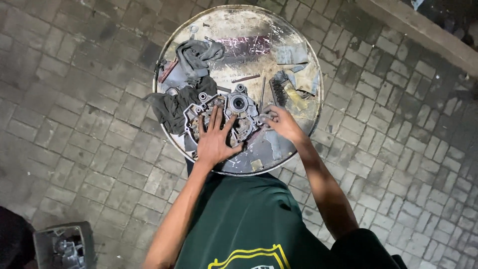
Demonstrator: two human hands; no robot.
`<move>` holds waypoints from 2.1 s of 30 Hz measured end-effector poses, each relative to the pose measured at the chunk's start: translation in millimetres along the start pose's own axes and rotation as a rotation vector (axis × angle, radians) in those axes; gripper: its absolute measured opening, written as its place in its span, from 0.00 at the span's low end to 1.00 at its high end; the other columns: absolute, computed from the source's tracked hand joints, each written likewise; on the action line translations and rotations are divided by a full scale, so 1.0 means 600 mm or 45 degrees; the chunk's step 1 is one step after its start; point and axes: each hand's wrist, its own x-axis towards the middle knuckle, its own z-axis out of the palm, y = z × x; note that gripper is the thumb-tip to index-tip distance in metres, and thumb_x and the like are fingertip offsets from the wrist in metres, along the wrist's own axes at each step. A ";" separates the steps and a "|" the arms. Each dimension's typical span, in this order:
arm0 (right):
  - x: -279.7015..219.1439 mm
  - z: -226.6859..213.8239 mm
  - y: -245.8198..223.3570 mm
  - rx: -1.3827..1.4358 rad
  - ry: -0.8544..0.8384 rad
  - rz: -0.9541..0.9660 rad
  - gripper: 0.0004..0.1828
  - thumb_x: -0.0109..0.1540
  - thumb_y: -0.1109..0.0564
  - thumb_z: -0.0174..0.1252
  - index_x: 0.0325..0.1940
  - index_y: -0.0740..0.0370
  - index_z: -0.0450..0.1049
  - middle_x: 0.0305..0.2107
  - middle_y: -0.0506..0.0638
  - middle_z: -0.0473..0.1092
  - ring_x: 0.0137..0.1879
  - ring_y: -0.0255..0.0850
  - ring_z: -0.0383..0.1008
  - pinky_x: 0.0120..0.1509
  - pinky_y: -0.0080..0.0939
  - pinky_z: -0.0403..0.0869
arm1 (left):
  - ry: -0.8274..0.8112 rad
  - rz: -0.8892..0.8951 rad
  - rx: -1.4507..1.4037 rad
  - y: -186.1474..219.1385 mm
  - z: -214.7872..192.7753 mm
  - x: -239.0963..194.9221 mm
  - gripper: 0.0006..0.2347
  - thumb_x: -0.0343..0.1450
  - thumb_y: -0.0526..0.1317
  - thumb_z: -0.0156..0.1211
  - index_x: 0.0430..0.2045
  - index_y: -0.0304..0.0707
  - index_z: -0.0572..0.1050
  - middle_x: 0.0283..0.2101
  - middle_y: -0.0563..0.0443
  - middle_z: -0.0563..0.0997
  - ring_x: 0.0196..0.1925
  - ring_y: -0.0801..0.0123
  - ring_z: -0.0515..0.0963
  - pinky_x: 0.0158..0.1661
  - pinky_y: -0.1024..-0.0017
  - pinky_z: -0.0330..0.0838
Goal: The person cleans a metallic engine cylinder head placed on a round metal surface using a dark cloth. They wipe the surface and crevices of the part by hand, occasionally adjusting the part's position to access different areas.
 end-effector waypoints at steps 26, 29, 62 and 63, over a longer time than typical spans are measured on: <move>0.047 -0.025 0.021 0.042 -0.295 0.139 0.19 0.64 0.59 0.65 0.55 0.63 0.66 0.31 0.62 0.73 0.31 0.45 0.77 0.33 0.42 0.79 | 0.067 0.046 0.004 -0.003 0.007 -0.002 0.39 0.57 0.65 0.61 0.66 0.62 0.62 0.75 0.43 0.52 0.80 0.57 0.44 0.69 0.34 0.41; 0.043 -0.021 0.026 0.011 -0.264 0.189 0.20 0.64 0.57 0.64 0.57 0.61 0.64 0.31 0.60 0.73 0.31 0.45 0.77 0.32 0.42 0.80 | 0.092 0.061 0.005 0.001 0.013 -0.001 0.39 0.57 0.65 0.61 0.66 0.62 0.62 0.75 0.43 0.53 0.79 0.57 0.45 0.68 0.34 0.42; 0.017 0.038 0.038 0.303 0.009 0.497 0.25 0.69 0.48 0.53 0.66 0.61 0.61 0.38 0.73 0.75 0.33 0.57 0.82 0.30 0.52 0.83 | 0.047 0.067 0.053 0.001 -0.007 0.000 0.39 0.60 0.66 0.60 0.68 0.61 0.60 0.75 0.41 0.53 0.79 0.56 0.45 0.68 0.34 0.42; 0.027 0.045 0.093 0.455 0.024 0.524 0.23 0.71 0.46 0.51 0.65 0.58 0.59 0.35 0.76 0.75 0.33 0.61 0.82 0.31 0.57 0.84 | 0.038 0.055 0.059 0.000 -0.006 -0.001 0.39 0.59 0.67 0.59 0.67 0.61 0.61 0.75 0.41 0.52 0.79 0.56 0.45 0.68 0.34 0.42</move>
